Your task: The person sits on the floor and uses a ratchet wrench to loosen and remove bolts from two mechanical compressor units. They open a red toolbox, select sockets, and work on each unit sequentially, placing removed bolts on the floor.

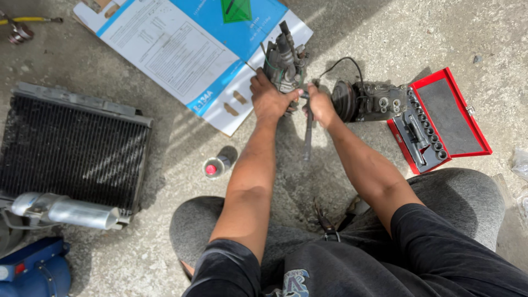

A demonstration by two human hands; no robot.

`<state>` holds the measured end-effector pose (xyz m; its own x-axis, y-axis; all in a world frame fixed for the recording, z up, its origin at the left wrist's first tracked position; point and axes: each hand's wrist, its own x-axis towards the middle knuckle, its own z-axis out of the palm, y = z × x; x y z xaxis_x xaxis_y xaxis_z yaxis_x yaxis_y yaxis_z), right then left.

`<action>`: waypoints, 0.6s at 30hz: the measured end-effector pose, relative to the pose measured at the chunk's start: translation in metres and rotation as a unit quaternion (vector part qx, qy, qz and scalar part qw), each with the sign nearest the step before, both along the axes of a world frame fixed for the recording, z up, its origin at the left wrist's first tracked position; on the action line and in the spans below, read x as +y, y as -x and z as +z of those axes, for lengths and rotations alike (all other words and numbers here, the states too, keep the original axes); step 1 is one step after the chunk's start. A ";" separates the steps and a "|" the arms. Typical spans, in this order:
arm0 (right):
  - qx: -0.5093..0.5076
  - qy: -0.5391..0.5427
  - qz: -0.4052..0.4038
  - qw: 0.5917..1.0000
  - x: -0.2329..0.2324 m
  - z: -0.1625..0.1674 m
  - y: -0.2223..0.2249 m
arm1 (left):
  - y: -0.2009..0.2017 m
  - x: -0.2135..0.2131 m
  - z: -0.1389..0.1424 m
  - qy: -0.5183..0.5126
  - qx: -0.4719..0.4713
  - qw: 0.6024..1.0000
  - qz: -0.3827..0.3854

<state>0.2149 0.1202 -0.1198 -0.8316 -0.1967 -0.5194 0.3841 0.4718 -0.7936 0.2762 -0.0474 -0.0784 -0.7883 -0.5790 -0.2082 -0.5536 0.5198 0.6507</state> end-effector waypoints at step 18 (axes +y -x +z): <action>-0.018 0.029 -0.003 0.999 0.003 0.002 0.005 | 0.001 0.000 -0.007 0.010 0.010 1.000 -0.009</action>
